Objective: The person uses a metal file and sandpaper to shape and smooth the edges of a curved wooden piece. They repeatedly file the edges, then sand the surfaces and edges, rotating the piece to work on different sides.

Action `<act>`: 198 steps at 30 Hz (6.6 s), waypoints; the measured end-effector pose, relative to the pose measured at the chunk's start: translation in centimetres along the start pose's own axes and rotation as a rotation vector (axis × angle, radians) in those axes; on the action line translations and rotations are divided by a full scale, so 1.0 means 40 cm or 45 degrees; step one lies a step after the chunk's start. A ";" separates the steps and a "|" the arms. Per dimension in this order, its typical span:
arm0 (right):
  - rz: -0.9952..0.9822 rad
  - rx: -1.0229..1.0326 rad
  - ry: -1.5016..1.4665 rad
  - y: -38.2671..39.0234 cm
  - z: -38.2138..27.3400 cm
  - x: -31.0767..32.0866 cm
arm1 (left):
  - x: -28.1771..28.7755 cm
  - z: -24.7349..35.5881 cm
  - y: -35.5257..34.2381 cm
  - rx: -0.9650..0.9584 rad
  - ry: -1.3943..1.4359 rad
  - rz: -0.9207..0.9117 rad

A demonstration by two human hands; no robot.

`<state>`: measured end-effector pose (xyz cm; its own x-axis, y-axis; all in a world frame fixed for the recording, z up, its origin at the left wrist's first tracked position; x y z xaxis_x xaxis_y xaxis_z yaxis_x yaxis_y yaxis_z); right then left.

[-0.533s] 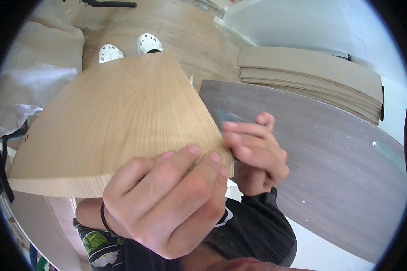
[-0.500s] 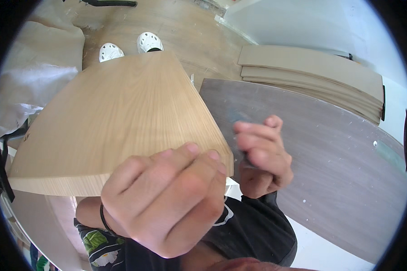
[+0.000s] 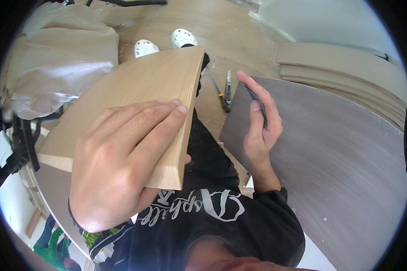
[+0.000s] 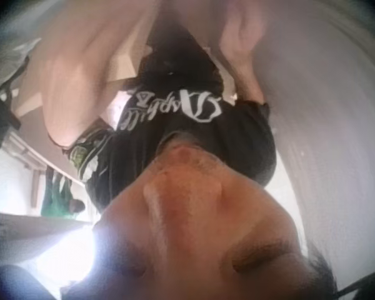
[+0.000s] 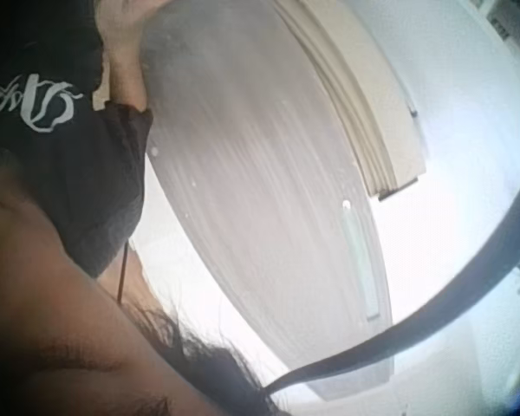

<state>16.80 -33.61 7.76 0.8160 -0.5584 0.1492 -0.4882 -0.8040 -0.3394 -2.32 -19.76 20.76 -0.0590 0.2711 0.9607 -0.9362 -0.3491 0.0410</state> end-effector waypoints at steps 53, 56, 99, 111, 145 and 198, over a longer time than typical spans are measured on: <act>0.468 -1.310 -1.219 0.245 0.283 -0.103 | -0.042 0.030 0.127 0.276 0.495 0.555; 0.310 -1.295 -1.167 0.233 0.240 -0.102 | -0.035 0.033 0.119 0.326 0.458 0.438; -0.090 0.622 -0.087 -0.017 -0.112 -0.122 | -0.048 0.041 0.101 0.270 0.173 0.471; 0.113 -1.585 -0.899 -0.005 0.711 -0.154 | -0.047 0.096 0.043 0.267 -0.263 0.369; 0.703 0.918 0.684 -0.653 -0.928 0.210 | -0.405 0.283 0.039 -0.476 0.010 1.578; -0.623 0.677 0.762 -0.467 -0.519 0.141 | 0.165 0.314 0.440 0.405 0.306 1.753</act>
<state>24.08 -25.97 34.24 0.5261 -0.3138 0.7904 0.1933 -0.8610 -0.4705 -14.84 -35.36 31.29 -0.9253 -0.3106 0.2175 0.0277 -0.6275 -0.7782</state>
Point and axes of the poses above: each hand's wrist, its own y-axis away from the middle knuckle, its own x-axis out of the back of the hand, z = x × y, the point moved 1 cm from there along -y, towards the middle knuckle, and after that the axes turned 13 degrees about -y, right-handed, at the moved point
